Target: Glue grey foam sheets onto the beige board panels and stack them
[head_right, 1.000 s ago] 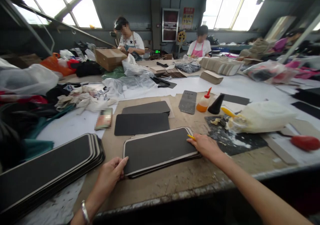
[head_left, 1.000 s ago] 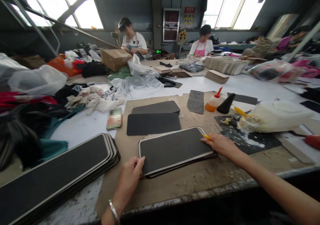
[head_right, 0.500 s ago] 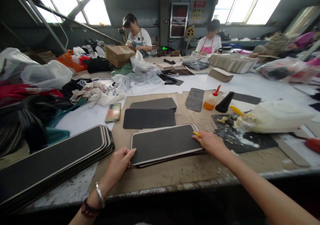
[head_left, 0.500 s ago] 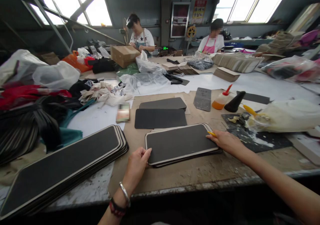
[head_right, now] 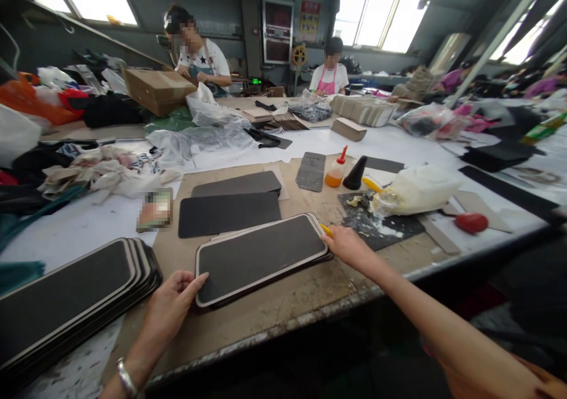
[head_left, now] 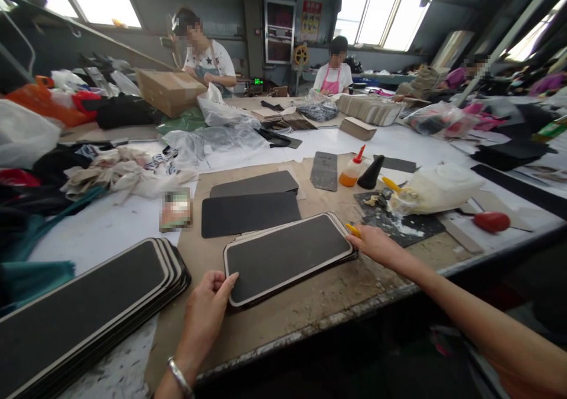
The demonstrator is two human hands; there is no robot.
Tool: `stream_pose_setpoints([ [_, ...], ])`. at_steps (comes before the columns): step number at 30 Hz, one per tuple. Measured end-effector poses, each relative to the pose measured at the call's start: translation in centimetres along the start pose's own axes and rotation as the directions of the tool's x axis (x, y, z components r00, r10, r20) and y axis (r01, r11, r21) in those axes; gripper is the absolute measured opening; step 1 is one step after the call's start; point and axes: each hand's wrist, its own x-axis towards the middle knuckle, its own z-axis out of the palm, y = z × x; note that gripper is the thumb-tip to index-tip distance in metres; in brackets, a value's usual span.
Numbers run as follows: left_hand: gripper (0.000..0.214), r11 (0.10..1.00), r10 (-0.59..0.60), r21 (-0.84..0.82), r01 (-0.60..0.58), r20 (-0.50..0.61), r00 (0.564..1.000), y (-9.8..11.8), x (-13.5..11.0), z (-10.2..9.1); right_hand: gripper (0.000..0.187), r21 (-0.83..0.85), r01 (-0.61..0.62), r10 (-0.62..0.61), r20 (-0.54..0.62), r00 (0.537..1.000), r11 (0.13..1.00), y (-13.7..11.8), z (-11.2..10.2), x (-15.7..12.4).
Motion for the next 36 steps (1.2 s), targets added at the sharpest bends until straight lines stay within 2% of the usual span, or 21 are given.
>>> stream_pose_setpoints([
  [5,0.05,1.0,0.0,0.024,0.0,-0.004,1.0,-0.4,-0.2,-1.3,0.028,0.128,0.032,-0.037,0.042,0.998,0.991,-0.3,0.1,-1.0],
  [10,0.054,0.964,-0.159,-0.187,0.188,0.16,0.974,-0.7,-0.2,-2.0,0.029,0.169,-0.016,0.006,0.061,0.998,0.986,-1.1,0.0,-1.6],
  [14,0.054,0.932,-0.222,-0.234,0.277,0.236,0.946,-0.5,-0.2,-2.2,0.024,0.289,-0.093,0.068,0.096,0.993,0.953,-1.5,0.5,-2.0],
  [19,0.052,0.922,-0.233,-0.243,0.301,0.272,0.934,-0.7,0.0,-2.4,0.027,0.528,-0.211,0.138,0.175,0.975,0.823,-1.9,1.0,-2.4],
  [22,0.052,0.916,-0.24,-0.249,0.313,0.284,0.928,-0.9,0.1,-2.4,0.031,0.615,-0.243,0.15,0.199,0.968,0.75,-2.0,1.1,-2.5],
  [26,0.051,0.921,-0.225,-0.248,0.301,0.291,0.93,-1.1,0.3,-2.5,0.032,0.588,-0.239,0.141,0.207,0.968,0.773,-1.5,1.5,-2.7],
  [30,0.053,0.92,-0.237,-0.232,0.315,0.309,0.921,-1.3,0.5,-2.5,0.024,0.587,-0.19,0.12,0.157,0.98,0.787,-1.1,2.3,-2.9],
  [36,0.052,0.922,-0.234,-0.229,0.313,0.315,0.92,-1.9,0.7,-2.5,0.019,0.724,-0.255,0.195,0.167,0.966,0.641,-1.6,2.9,-3.0],
])
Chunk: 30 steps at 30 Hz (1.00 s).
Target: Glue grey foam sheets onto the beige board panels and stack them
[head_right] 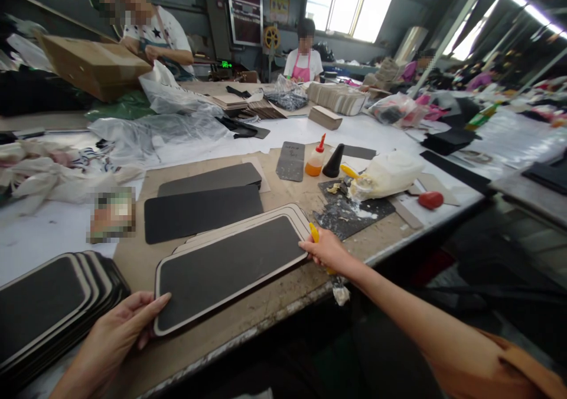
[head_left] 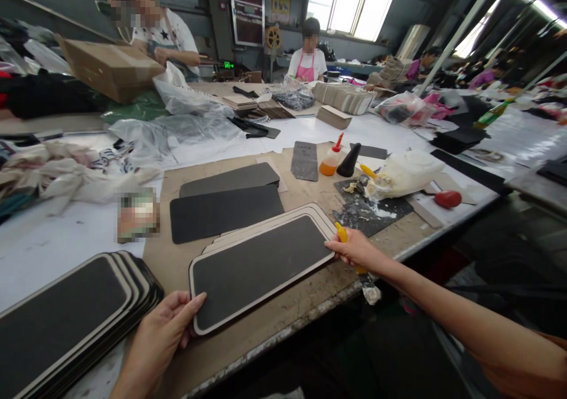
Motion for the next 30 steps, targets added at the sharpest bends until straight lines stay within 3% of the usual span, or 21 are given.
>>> stream_pose_setpoints([
  [9,0.053,1.0,-0.009,0.018,0.009,-0.004,1.0,0.4,-0.19,0.08,0.018,0.074,0.031,-0.03,-0.012,0.999,0.997,0.12,0.17,-0.13],
  [22,0.052,1.0,0.015,-0.011,-0.014,0.009,1.0,0.19,-0.09,0.04,0.016,-0.174,0.022,-0.03,-0.042,0.999,0.984,-0.16,0.4,0.41],
  [30,0.053,1.0,0.01,0.01,-0.01,0.018,1.0,0.37,-0.29,0.05,0.014,-0.134,0.013,-0.015,-0.015,1.0,0.991,-0.4,0.23,-0.27],
])
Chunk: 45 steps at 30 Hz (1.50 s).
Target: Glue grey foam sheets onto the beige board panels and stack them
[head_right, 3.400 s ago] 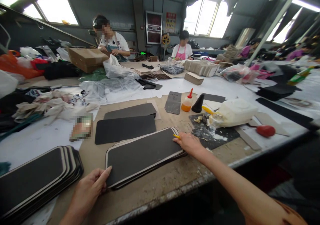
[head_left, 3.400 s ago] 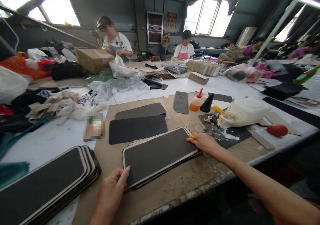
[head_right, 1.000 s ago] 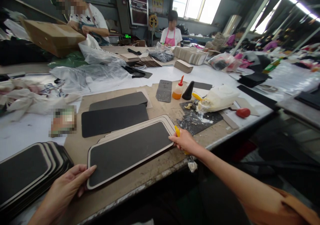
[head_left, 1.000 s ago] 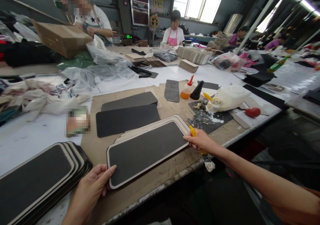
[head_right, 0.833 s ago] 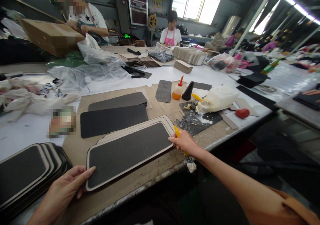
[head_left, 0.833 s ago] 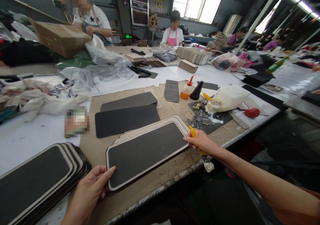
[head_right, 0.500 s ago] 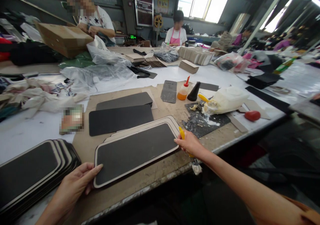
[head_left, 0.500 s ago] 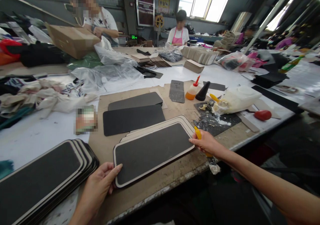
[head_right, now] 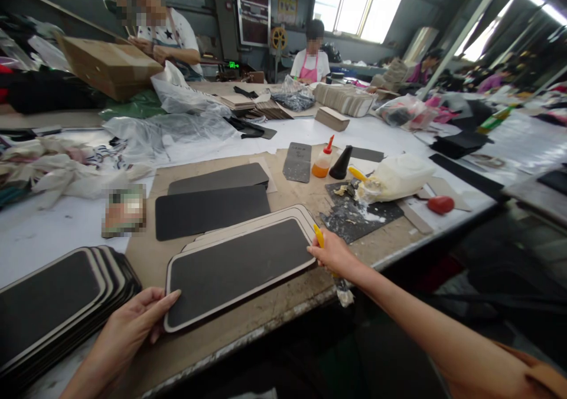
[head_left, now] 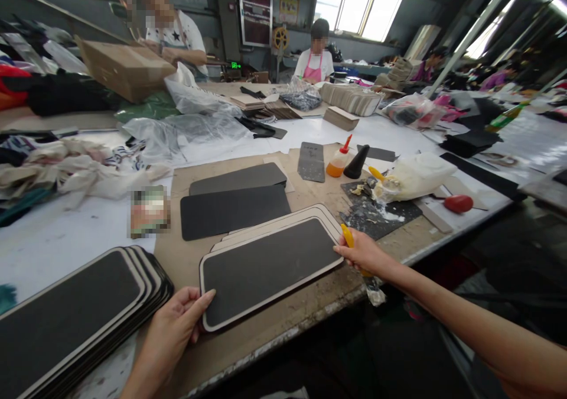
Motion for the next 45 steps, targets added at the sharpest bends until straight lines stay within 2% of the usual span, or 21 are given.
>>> stream_pose_setpoints([
  [6,0.05,1.0,0.029,-0.012,-0.028,0.011,1.0,-0.5,0.3,-0.2,0.014,-0.099,0.054,-0.058,-0.036,0.998,0.994,0.1,0.1,0.1],
  [17,0.051,0.999,0.033,-0.001,-0.032,0.016,0.999,-0.7,0.3,-0.3,0.014,-0.127,0.101,-0.109,-0.05,0.993,0.987,0.1,-0.1,0.1],
  [20,0.052,0.999,0.035,-0.001,-0.035,0.017,0.999,-0.8,0.4,-0.3,0.015,-0.053,0.103,-0.106,-0.058,0.993,0.993,0.3,0.0,0.0],
  [22,0.052,0.999,0.037,-0.009,-0.037,0.009,0.999,-0.7,0.4,-0.3,0.017,0.068,0.066,-0.063,-0.042,0.997,0.996,0.6,0.0,-0.1],
  [25,0.051,0.999,0.037,-0.027,-0.037,0.009,0.999,-0.4,0.3,-0.1,0.022,0.28,-0.001,-0.004,0.017,1.0,0.96,1.0,-0.1,-0.5],
  [27,0.051,0.999,0.037,-0.037,-0.036,0.01,0.999,-0.2,0.1,0.0,0.024,0.346,-0.039,0.013,0.078,0.997,0.937,1.0,-0.3,-0.6],
  [32,0.053,0.999,0.022,-0.033,-0.022,-0.003,1.0,0.0,-0.1,0.0,0.029,0.351,-0.181,0.093,0.255,0.963,0.919,0.3,-0.6,-0.7],
  [38,0.052,1.0,0.023,-0.007,-0.023,0.006,1.0,-0.3,0.1,-0.1,0.024,0.364,-0.225,0.15,0.223,0.963,0.904,-0.2,-0.1,-0.5],
  [45,0.054,1.0,0.004,-0.003,-0.004,-0.017,1.0,0.3,-0.2,0.0,0.024,0.354,-0.183,0.112,0.211,0.971,0.917,-0.5,-0.1,-0.7],
])
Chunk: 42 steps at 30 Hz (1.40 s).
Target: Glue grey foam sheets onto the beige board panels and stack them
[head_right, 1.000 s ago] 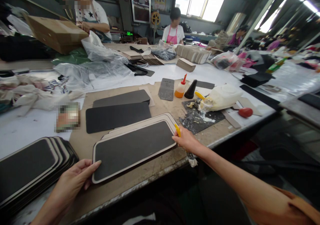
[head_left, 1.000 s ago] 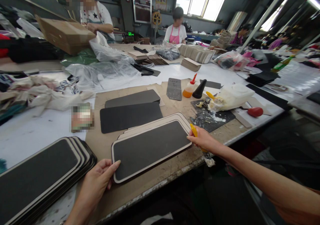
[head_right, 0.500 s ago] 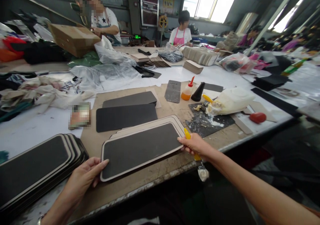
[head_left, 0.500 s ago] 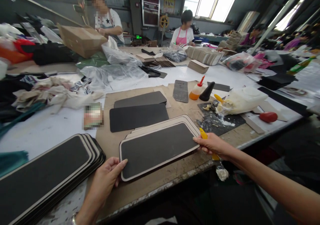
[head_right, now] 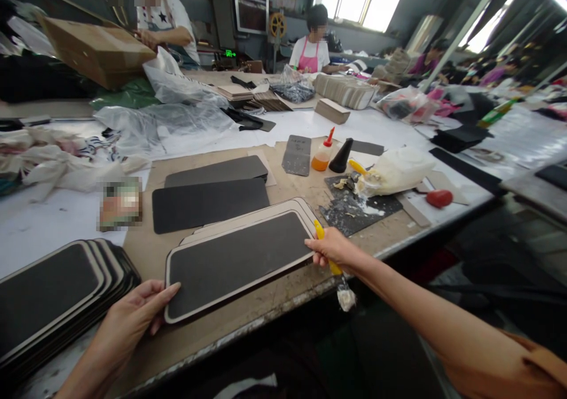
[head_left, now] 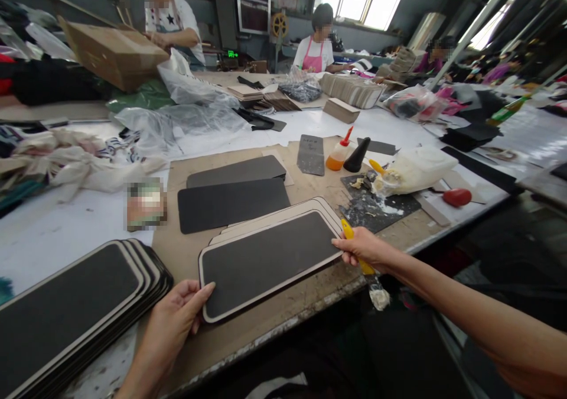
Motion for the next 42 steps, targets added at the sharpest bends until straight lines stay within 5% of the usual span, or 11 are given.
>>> stream_pose_setpoints([
  [30,0.047,0.996,0.043,-0.076,-0.042,0.008,0.999,0.4,-0.8,0.0,0.031,-0.16,0.039,-0.032,0.046,0.998,0.986,0.1,-0.6,0.0],
  [38,0.054,1.0,-0.022,-0.016,0.022,0.007,1.0,0.9,0.4,-0.1,0.027,-0.525,0.027,-0.107,-0.123,0.987,0.851,-3.0,-2.0,0.7],
  [42,0.055,1.0,0.015,-0.011,-0.015,-0.013,1.0,0.7,0.7,0.2,0.022,-0.651,0.079,-0.193,-0.105,0.976,0.755,-3.5,-1.4,2.2],
])
